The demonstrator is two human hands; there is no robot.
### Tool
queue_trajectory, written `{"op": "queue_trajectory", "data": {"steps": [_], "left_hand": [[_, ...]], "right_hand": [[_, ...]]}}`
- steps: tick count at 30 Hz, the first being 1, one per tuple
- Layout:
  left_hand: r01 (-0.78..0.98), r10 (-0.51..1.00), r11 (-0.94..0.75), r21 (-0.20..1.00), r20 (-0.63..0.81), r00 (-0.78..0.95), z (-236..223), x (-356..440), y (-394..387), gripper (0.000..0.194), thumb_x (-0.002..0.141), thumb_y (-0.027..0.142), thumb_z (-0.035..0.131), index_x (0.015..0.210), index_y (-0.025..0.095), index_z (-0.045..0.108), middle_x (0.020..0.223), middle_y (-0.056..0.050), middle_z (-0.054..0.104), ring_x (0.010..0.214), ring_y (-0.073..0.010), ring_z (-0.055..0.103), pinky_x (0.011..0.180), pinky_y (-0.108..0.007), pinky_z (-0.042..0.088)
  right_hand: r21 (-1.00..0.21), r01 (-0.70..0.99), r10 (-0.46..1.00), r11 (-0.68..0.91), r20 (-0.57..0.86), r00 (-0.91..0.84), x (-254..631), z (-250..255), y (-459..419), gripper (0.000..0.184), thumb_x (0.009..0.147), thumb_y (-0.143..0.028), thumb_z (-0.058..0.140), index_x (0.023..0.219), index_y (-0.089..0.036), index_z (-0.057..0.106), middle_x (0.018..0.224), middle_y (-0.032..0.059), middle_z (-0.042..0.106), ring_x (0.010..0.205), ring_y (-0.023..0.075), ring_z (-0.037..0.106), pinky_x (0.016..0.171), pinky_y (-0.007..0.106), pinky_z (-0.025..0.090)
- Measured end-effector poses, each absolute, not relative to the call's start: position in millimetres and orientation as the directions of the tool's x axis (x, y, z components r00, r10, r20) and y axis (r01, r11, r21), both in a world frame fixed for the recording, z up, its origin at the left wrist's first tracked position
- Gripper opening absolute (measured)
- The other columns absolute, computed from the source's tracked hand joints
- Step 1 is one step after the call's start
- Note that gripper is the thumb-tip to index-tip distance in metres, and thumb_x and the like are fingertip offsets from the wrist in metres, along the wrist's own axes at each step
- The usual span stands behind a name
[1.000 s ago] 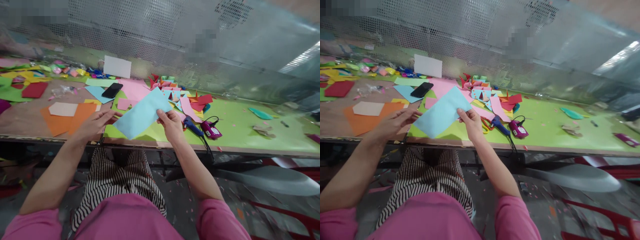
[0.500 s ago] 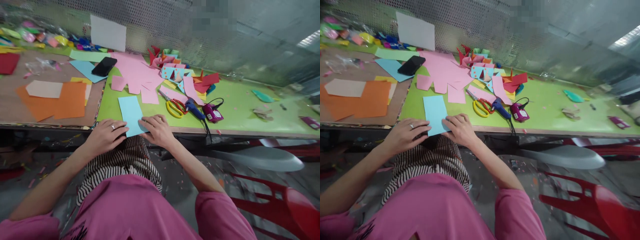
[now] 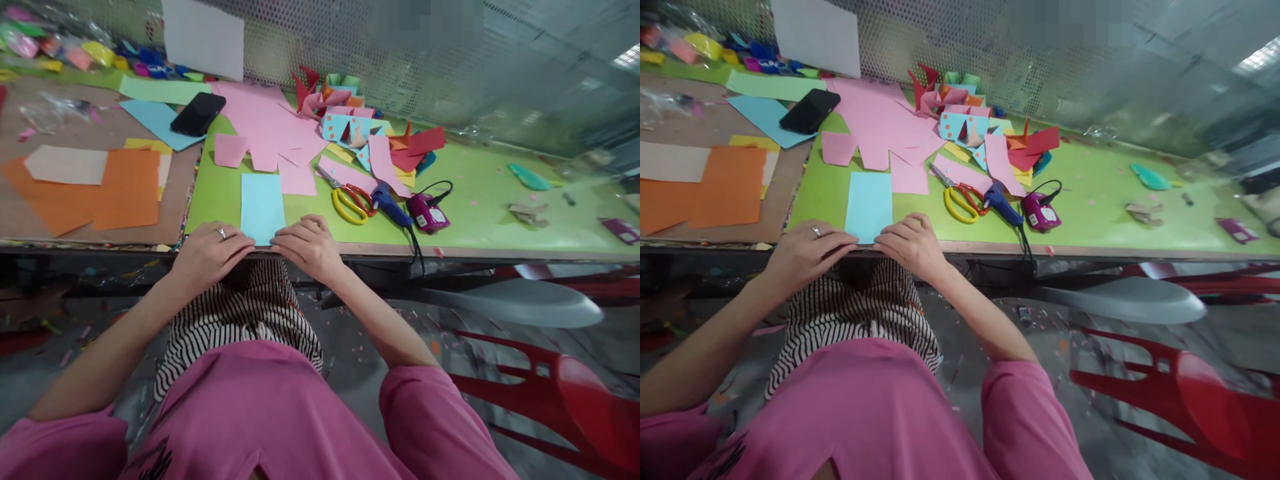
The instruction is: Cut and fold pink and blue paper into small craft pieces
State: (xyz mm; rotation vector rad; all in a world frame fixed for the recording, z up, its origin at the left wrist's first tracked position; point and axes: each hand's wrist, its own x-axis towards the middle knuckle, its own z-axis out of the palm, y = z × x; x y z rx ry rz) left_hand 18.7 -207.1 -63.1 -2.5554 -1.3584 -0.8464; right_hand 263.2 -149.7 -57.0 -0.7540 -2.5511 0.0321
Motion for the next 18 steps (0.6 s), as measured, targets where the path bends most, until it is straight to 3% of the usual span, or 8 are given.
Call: {"op": "queue_trajectory", "data": {"steps": [5,10,14,18], "left_hand": [[0.864,0.849,-0.436,0.253,0.434,0.302,-54,31,-199,0.031,0.103,0.032,0.049,0.094,0.018,0.075,0.093,-0.008,0.078,0.088,-0.0255,0.069,0.081,-0.039,0.050],[0.900,0.917,-0.317,0.299,0.338,0.211,-45,37,-185,0.027,0.101,0.031,0.050,0.095,0.020,0.074,0.095,-0.009,0.077,0.090,-0.0261,0.067,0.083,-0.039,0.048],[0.885,0.942,-0.275,0.377,0.291,0.168,-42,36,-183,0.021,0.099,0.032,0.053,0.103,0.021,0.071,0.099,-0.007,0.076,0.093,-0.0253,0.066,0.083,-0.038,0.047],[0.887,0.941,-0.281,0.367,0.289,0.179,-44,34,-182,0.021,0.098,0.031,0.053,0.090,0.020,0.069,0.093,-0.008,0.072,0.093,-0.0259,0.063,0.087,-0.039,0.047]], "right_hand": [[-0.294,0.589,0.654,0.753,0.441,-0.615,253,-56,-145,0.025,0.103,-0.036,0.056,0.089,-0.021,0.071,0.093,0.0049,0.075,0.088,0.0213,0.060,0.084,0.038,0.037],[-0.438,0.633,0.770,0.638,0.372,-0.519,244,-55,-134,0.018,0.098,-0.033,0.061,0.088,-0.020,0.069,0.092,0.0059,0.070,0.091,0.0228,0.058,0.082,0.037,0.036],[-0.483,0.618,0.783,0.621,0.332,-0.527,244,-54,-128,0.017,0.097,-0.031,0.062,0.086,-0.020,0.068,0.089,0.0054,0.067,0.086,0.0211,0.055,0.079,0.035,0.036],[-0.545,0.568,0.781,0.616,0.326,-0.533,245,-54,-127,0.017,0.096,-0.031,0.062,0.084,-0.020,0.066,0.086,0.0043,0.064,0.082,0.0195,0.054,0.077,0.033,0.039]]}}
